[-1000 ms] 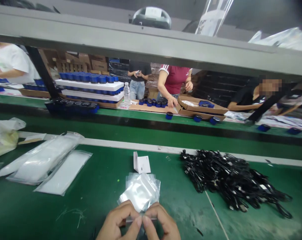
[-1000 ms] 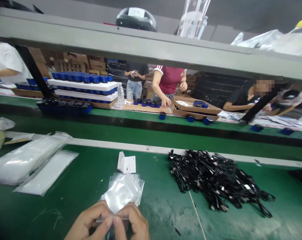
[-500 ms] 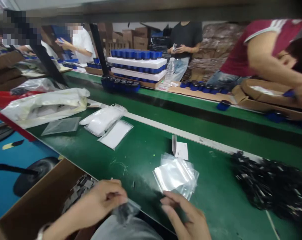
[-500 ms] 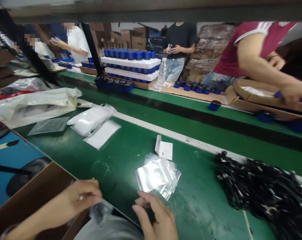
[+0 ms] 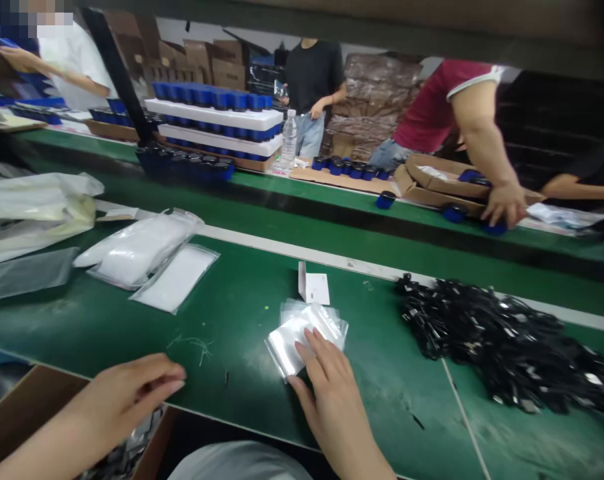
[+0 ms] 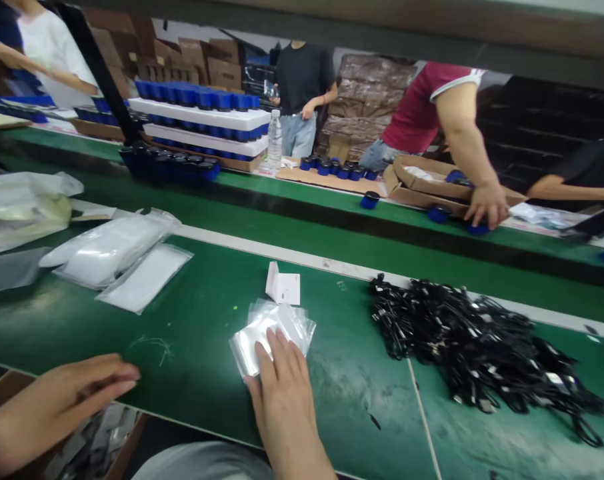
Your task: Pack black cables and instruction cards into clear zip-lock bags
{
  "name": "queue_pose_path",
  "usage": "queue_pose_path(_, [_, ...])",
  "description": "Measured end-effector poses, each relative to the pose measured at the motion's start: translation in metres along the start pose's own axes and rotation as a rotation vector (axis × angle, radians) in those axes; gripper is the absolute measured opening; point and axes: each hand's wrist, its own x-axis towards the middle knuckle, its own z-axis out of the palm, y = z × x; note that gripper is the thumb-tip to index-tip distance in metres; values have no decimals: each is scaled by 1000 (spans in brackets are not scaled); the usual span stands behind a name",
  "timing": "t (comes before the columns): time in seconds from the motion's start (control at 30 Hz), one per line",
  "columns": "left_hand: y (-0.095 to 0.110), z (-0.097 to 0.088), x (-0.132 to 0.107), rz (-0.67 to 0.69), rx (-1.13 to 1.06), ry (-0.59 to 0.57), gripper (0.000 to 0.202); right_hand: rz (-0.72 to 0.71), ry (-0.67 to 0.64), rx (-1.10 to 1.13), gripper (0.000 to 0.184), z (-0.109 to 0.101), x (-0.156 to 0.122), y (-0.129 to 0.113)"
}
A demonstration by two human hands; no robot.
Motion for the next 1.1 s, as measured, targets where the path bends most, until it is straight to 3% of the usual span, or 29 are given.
queue_pose_path(0.03, [22,7,13,64,4,-112,17,4,-3,-12,29,1,-1,-1])
queue_pose_path(0.07, [44,15,26,102,5,-120,20,11,-8,-20,29,3,-2,-1])
queue_pose_path(0.17, [96,37,69,154,-101,3,28,37,-13,-16,28,4,-5,0])
queue_pose_path(0.23, [120,51,97,169,-124,37,39,48,-4,6,27,1,-7,1])
queue_pose_path(0.33, [138,67,125,195,-115,20,60,88,38,58,25,-6,-6,4])
queue_pose_path(0.43, [136,75,126,213,-72,-24,70,139,105,76,23,-12,-2,13])
queue_pose_path(0.53, [125,81,108,193,7,-14,64,186,122,16,24,-12,3,26])
queue_pose_path(0.73, [107,87,93,159,147,30,12,182,5,-57,32,-1,7,33])
queue_pose_path(1.0, [94,73,94,266,160,64,32,236,-44,-20,34,-7,8,27])
queue_pose_path(1.1, [89,72,89,309,139,112,33,267,8,28,33,-10,10,30])
